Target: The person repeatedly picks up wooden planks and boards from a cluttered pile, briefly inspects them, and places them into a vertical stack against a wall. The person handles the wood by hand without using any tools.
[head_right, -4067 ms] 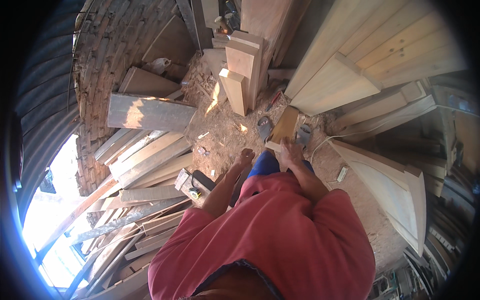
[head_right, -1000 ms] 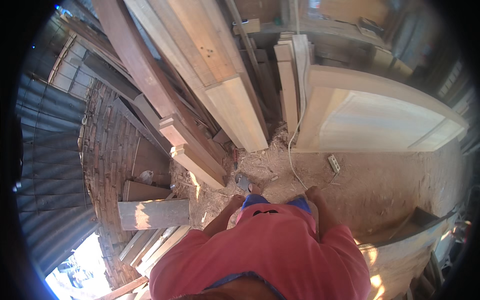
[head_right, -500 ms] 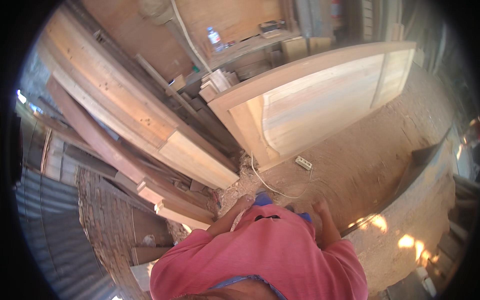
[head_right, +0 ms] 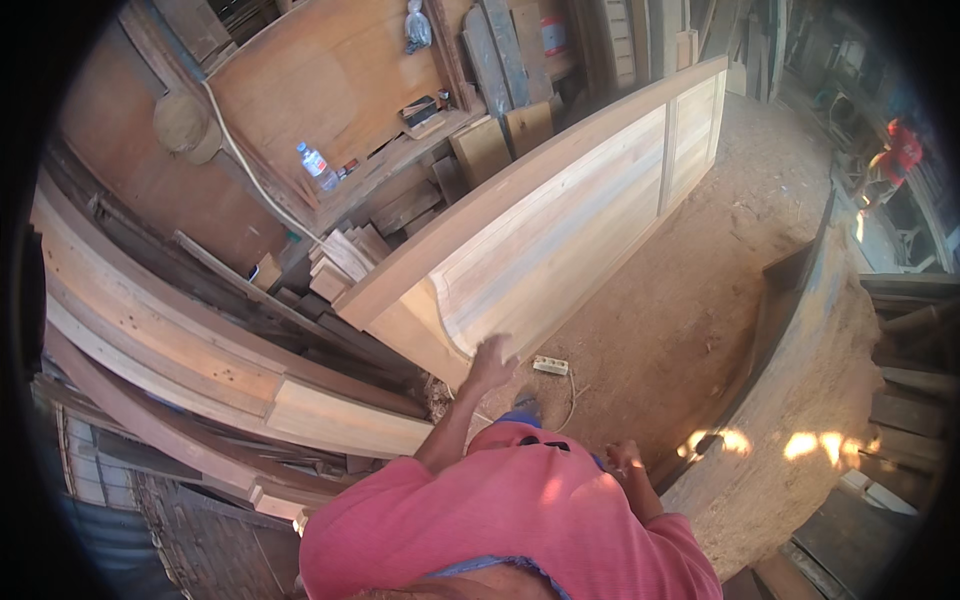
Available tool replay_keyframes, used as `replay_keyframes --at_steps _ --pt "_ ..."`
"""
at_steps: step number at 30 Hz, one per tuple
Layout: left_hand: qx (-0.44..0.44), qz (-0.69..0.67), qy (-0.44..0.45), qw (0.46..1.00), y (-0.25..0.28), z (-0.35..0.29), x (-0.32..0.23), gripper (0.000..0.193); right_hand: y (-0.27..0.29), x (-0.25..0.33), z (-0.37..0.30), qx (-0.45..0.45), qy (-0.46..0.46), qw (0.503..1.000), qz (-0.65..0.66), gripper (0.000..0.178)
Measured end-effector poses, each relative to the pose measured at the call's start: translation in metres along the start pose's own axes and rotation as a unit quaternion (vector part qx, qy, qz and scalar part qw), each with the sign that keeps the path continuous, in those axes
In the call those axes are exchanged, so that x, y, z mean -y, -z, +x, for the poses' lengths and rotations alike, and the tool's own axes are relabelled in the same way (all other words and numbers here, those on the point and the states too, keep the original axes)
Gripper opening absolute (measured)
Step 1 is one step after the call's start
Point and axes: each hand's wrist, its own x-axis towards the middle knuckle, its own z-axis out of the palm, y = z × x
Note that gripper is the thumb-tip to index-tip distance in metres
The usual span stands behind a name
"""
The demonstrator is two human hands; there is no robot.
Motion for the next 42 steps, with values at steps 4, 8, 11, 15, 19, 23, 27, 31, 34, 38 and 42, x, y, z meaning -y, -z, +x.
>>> replay_keyframes --at_steps 4,8,11,15,19,23,27,31,34,38,42 --pt "-0.156 0.067 -0.063 0.983 0.089 0.099 -0.013 0.077 0.032 -0.022 0.053 0.017 0.050 0.954 0.293 0.016" --pt "-0.170 0.117 -0.034 0.978 0.169 0.182 -0.018 0.086 0.056 -0.031 0.082 -0.099 0.155 0.980 -0.072 0.008" --pt "-0.211 0.251 0.038 0.944 0.189 0.222 -0.014 0.092 0.061 -0.029 0.092 -0.120 0.165 0.930 -0.307 0.012" --pt "-0.121 0.232 0.181 0.948 0.182 0.248 -0.001 0.093 0.077 -0.030 0.109 -0.087 0.186 0.902 -0.378 0.015" --pt "-0.144 0.217 0.230 0.938 0.175 0.257 0.003 0.082 0.139 -0.033 0.158 0.002 0.182 0.961 -0.207 0.017" --pt "-0.193 0.267 0.263 0.907 0.173 0.263 -0.015 0.077 0.234 -0.010 0.243 0.028 0.079 0.995 -0.056 0.020" --pt "-0.176 0.259 0.337 0.888 0.174 0.274 -0.032 0.075 0.342 0.070 0.326 -0.063 0.090 0.923 -0.369 0.023" --pt "-0.181 0.254 0.319 0.895 0.176 0.274 -0.039 0.072 0.423 0.189 0.313 -0.143 0.058 0.987 -0.045 0.036" --pt "-0.183 0.245 0.319 0.897 0.178 0.276 -0.039 0.072 0.438 0.269 0.310 -0.140 0.062 0.987 0.054 0.043" --pt "-0.166 0.260 0.351 0.884 0.177 0.283 -0.043 0.075 0.406 0.310 0.344 -0.067 0.146 0.983 0.088 0.046" --pt "-0.144 0.254 0.380 0.878 0.178 0.289 -0.045 0.083 0.358 0.324 0.377 0.023 0.198 0.980 -0.022 0.046"
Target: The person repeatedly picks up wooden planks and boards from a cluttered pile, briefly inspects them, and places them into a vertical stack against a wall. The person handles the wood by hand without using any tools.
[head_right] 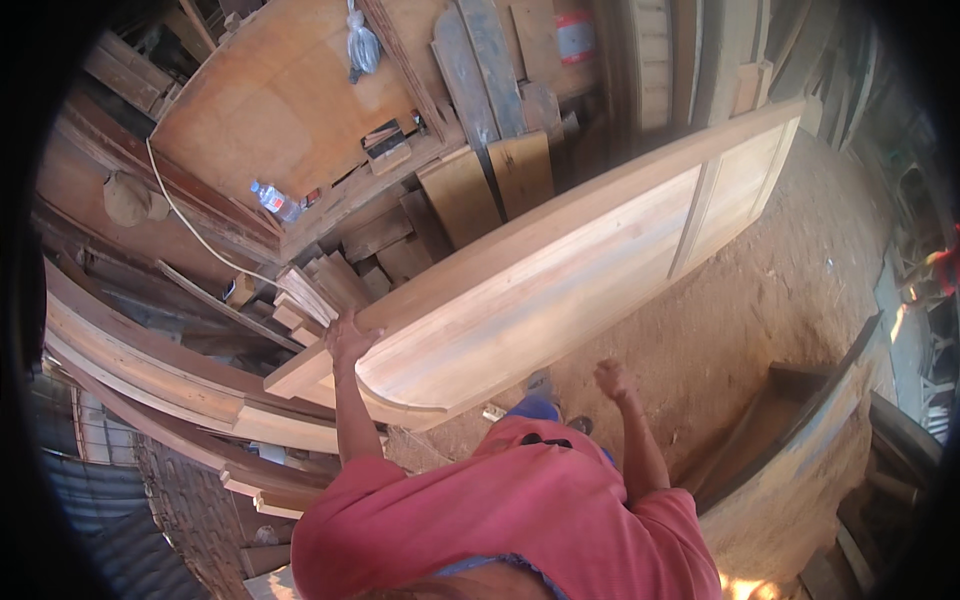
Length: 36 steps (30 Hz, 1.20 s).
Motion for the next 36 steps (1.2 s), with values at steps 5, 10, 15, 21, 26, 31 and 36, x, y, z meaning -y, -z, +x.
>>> replay_keyframes --at_steps 5,10,15,21,26,31,36 --pt "0.044 -0.019 0.022 0.999 0.002 0.009 0.000 0.101 -0.001 0.026 0.036 0.101 0.047 0.987 -0.116 0.042" --pt "0.096 -0.055 0.033 0.993 0.007 0.018 -0.019 0.119 0.060 0.113 0.089 0.028 0.080 0.995 0.050 0.038" --pt "-0.006 -0.207 -0.051 0.977 -0.014 0.027 -0.089 0.105 0.127 0.253 0.130 -0.050 0.266 0.961 -0.056 0.034" --pt "-0.103 -0.168 0.005 0.980 -0.038 0.043 -0.168 0.083 0.127 0.378 0.183 -0.067 0.319 0.935 -0.140 0.037" --pt "-0.139 -0.124 0.064 0.980 -0.042 0.052 -0.184 0.062 0.107 0.421 0.265 -0.016 0.378 0.884 -0.275 0.047" --pt "-0.163 -0.081 0.054 0.982 -0.043 0.057 -0.190 0.043 0.101 0.445 0.389 0.032 0.386 0.833 -0.395 0.063" --pt "-0.145 -0.088 0.079 0.982 -0.039 0.060 -0.196 0.041 0.085 0.472 0.488 0.018 0.326 0.801 -0.501 0.073"
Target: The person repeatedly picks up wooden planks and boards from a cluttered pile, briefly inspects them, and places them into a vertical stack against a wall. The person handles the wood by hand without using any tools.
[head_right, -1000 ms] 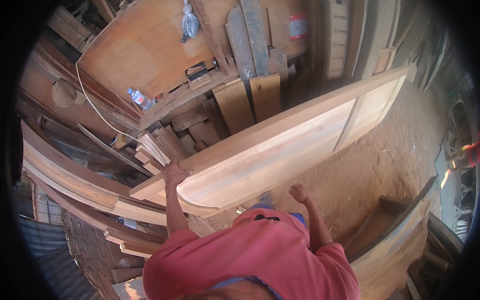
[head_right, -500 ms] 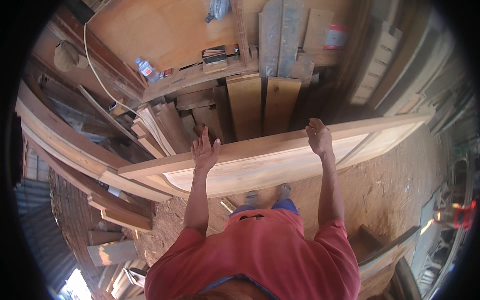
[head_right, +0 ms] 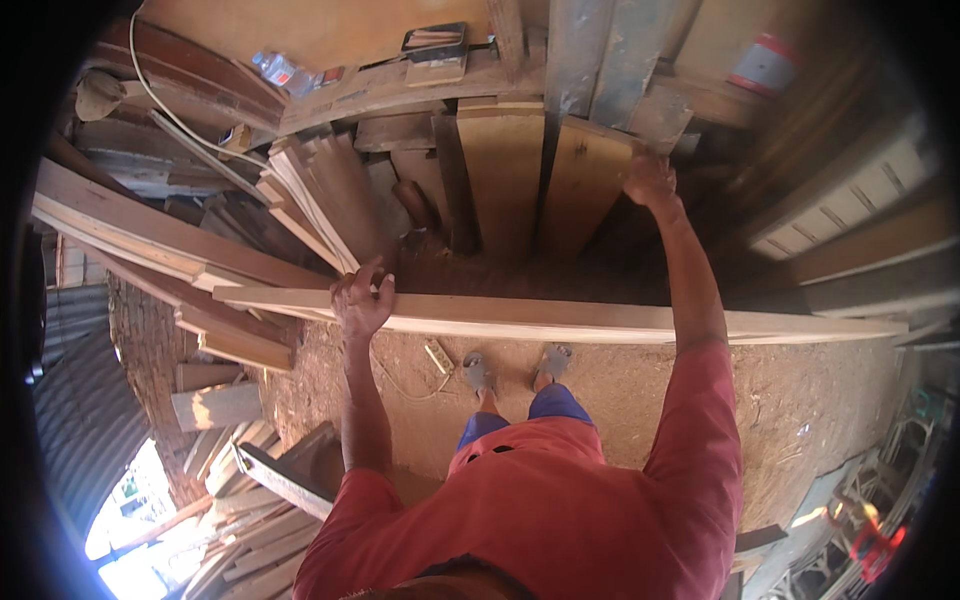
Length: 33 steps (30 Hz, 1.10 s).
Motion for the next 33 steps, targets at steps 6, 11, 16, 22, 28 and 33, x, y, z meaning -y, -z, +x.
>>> replay_keyframes --at_steps 6,11,16,22,28,33 --pt "0.044 0.003 0.035 0.998 0.008 0.006 -0.007 0.038 -0.039 -0.009 0.067 0.043 -0.014 0.999 -0.022 0.086" --pt "0.039 0.003 0.025 0.999 0.009 0.009 -0.009 0.038 -0.071 0.001 0.088 0.076 -0.005 0.995 -0.069 0.091" --pt "0.040 -0.007 0.044 0.998 0.007 0.008 -0.008 0.040 -0.081 0.011 0.085 0.060 -0.024 0.993 -0.098 0.084" --pt "0.030 -0.007 0.050 0.998 0.009 0.010 -0.011 0.041 -0.065 0.001 0.077 0.139 0.022 0.984 -0.111 0.070" --pt "0.023 -0.014 0.060 0.998 0.012 0.006 -0.012 0.040 -0.074 0.008 0.002 0.255 0.238 0.937 -0.031 0.042" --pt "0.012 -0.009 0.058 0.998 0.008 0.005 -0.007 0.040 -0.083 0.054 -0.035 0.291 0.254 0.919 -0.082 0.032"
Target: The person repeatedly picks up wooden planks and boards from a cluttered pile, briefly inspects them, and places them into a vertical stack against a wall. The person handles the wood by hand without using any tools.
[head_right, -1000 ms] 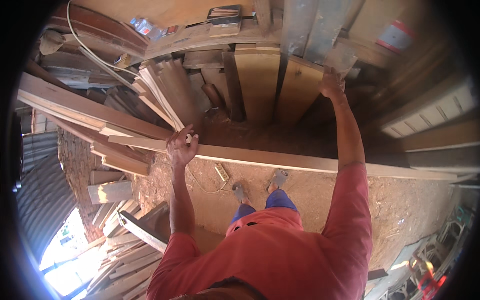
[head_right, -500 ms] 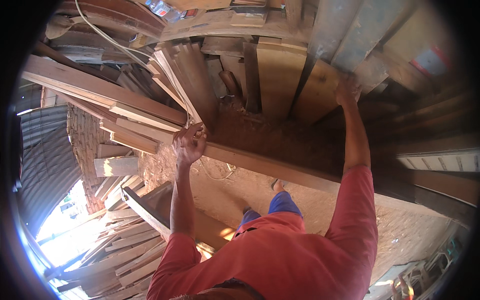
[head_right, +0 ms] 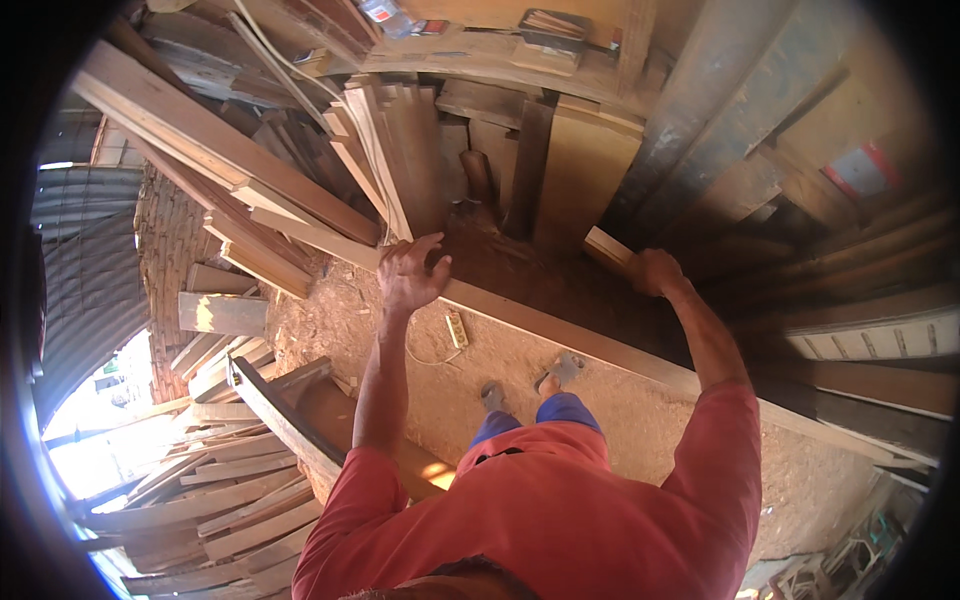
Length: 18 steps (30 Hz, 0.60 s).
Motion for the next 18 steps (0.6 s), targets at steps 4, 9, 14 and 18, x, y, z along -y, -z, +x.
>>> replay_keyframes --at_steps 4,9,14,18 --pt "-0.001 0.013 0.002 1.000 -0.003 -0.002 0.005 0.041 0.038 0.034 0.002 -0.057 -0.016 0.998 -0.002 0.029" --pt "0.115 0.042 0.042 0.992 -0.005 0.003 0.006 0.057 0.140 0.091 -0.027 -0.120 0.050 0.990 -0.052 0.031" --pt "0.111 -0.158 -0.045 0.980 -0.024 0.038 -0.050 0.080 0.270 0.183 -0.131 -0.097 0.017 0.992 -0.076 0.053" --pt "0.143 -0.653 -0.055 0.742 -0.014 0.059 -0.104 0.065 0.336 0.268 -0.229 -0.187 0.037 0.975 -0.117 0.063"
